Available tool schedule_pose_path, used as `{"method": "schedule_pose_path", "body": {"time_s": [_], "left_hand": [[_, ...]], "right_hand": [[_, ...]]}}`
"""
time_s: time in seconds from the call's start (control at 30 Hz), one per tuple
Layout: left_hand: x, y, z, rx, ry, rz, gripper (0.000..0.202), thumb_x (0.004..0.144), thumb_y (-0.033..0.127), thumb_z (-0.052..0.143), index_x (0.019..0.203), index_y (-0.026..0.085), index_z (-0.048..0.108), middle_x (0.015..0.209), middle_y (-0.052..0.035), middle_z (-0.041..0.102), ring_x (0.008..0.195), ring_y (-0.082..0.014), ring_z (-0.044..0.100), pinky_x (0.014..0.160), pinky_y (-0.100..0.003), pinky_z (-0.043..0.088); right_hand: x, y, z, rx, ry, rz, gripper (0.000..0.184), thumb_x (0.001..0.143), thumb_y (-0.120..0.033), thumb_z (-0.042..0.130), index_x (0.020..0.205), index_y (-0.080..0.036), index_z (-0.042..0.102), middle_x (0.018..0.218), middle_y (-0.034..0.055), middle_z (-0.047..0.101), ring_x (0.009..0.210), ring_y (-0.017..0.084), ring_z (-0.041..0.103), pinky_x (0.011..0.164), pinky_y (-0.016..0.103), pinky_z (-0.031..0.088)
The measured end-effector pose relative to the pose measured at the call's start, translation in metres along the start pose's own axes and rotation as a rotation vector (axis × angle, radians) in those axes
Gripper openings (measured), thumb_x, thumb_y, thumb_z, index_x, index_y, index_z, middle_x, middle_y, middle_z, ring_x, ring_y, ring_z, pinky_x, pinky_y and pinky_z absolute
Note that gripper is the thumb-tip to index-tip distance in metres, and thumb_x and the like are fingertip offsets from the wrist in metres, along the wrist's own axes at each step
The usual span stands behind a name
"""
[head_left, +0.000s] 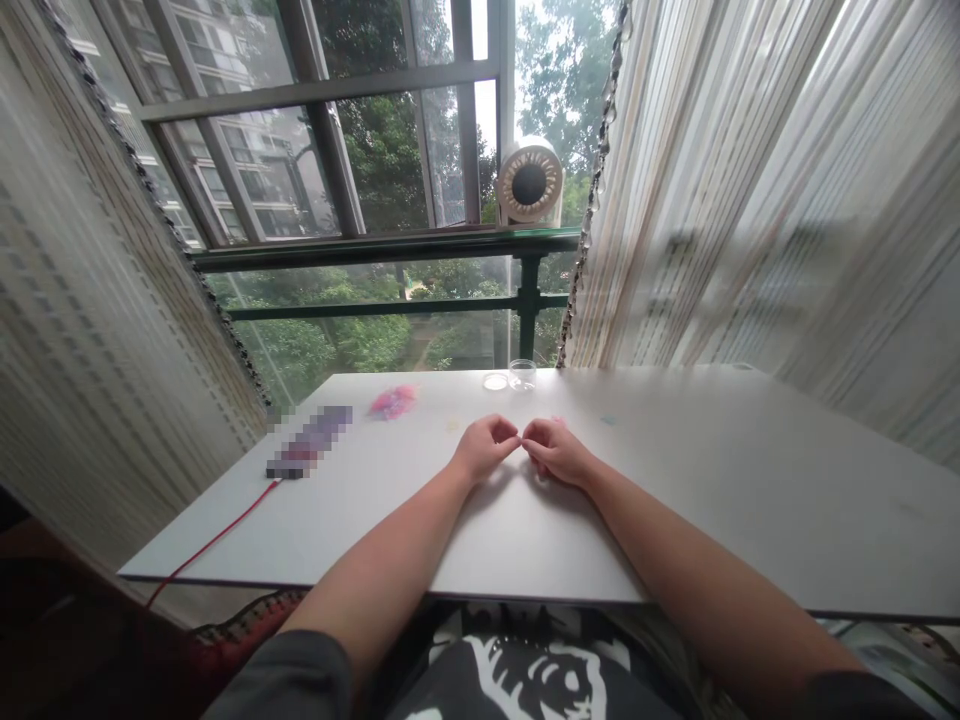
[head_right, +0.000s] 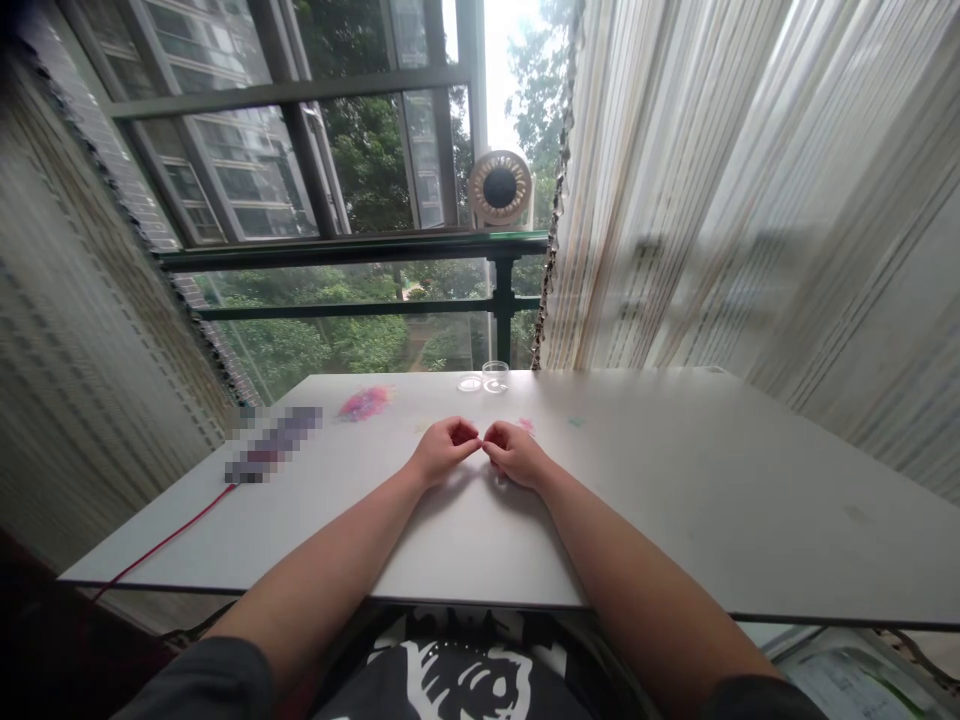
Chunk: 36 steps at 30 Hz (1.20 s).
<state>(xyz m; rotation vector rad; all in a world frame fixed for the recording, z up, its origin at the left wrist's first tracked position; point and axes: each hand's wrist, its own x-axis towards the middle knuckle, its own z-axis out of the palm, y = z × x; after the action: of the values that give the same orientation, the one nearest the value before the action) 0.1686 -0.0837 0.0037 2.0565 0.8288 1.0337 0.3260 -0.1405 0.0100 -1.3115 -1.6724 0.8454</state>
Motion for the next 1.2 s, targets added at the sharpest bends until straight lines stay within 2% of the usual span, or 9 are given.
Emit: {"method": "schedule_pose_path", "body": {"time_s": [0.27,0.67,1.03,1.13,1.2], "left_hand": [[0.001,-0.001,0.001,0.005,0.0,-0.002,0.023,0.067,0.035,0.061,0.078,0.015,0.059,0.073,-0.0031,0.063,0.064,-0.0108,0.056,0.061,-0.022,0.044],[0.002,0.001,0.002,-0.017,-0.016,-0.008,0.022,0.068,0.033,0.06,0.08,0.015,0.06,0.076,-0.0036,0.064,0.066,-0.0112,0.057,0.061,-0.023,0.045],[0.003,0.0,0.004,-0.027,-0.01,-0.018,0.019,0.068,0.029,0.059,0.08,0.015,0.061,0.076,-0.0043,0.064,0.066,-0.0119,0.058,0.061,-0.023,0.046],[0.003,0.001,0.003,-0.022,-0.014,-0.025,0.018,0.067,0.028,0.059,0.08,0.015,0.061,0.077,-0.004,0.065,0.066,-0.0118,0.058,0.062,-0.023,0.046],[0.003,0.002,0.002,-0.019,-0.018,-0.032,0.018,0.067,0.028,0.059,0.08,0.016,0.061,0.077,-0.004,0.065,0.067,-0.0121,0.058,0.063,-0.024,0.046]], "right_hand": [[-0.001,-0.001,0.0,-0.04,0.007,-0.027,0.013,0.074,-0.03,0.05,0.074,-0.018,0.047,0.047,-0.0063,0.05,0.034,0.008,0.047,0.038,0.02,0.035],[0.004,0.002,-0.007,-0.193,0.149,-0.135,0.012,0.072,-0.025,0.049,0.07,-0.016,0.057,0.054,-0.003,0.052,0.047,0.008,0.044,0.051,0.022,0.036],[0.005,0.003,-0.007,-0.177,0.196,-0.126,0.017,0.069,-0.029,0.051,0.071,-0.016,0.062,0.057,-0.0002,0.057,0.051,0.01,0.046,0.052,0.022,0.037],[0.009,0.004,-0.018,-0.24,0.234,-0.132,0.018,0.068,-0.029,0.051,0.071,-0.017,0.063,0.056,-0.0002,0.057,0.051,0.01,0.046,0.051,0.021,0.037],[0.011,0.008,-0.037,-0.338,0.324,-0.124,0.018,0.067,-0.03,0.052,0.071,-0.017,0.064,0.055,-0.0003,0.057,0.051,0.01,0.047,0.051,0.021,0.036]]}}
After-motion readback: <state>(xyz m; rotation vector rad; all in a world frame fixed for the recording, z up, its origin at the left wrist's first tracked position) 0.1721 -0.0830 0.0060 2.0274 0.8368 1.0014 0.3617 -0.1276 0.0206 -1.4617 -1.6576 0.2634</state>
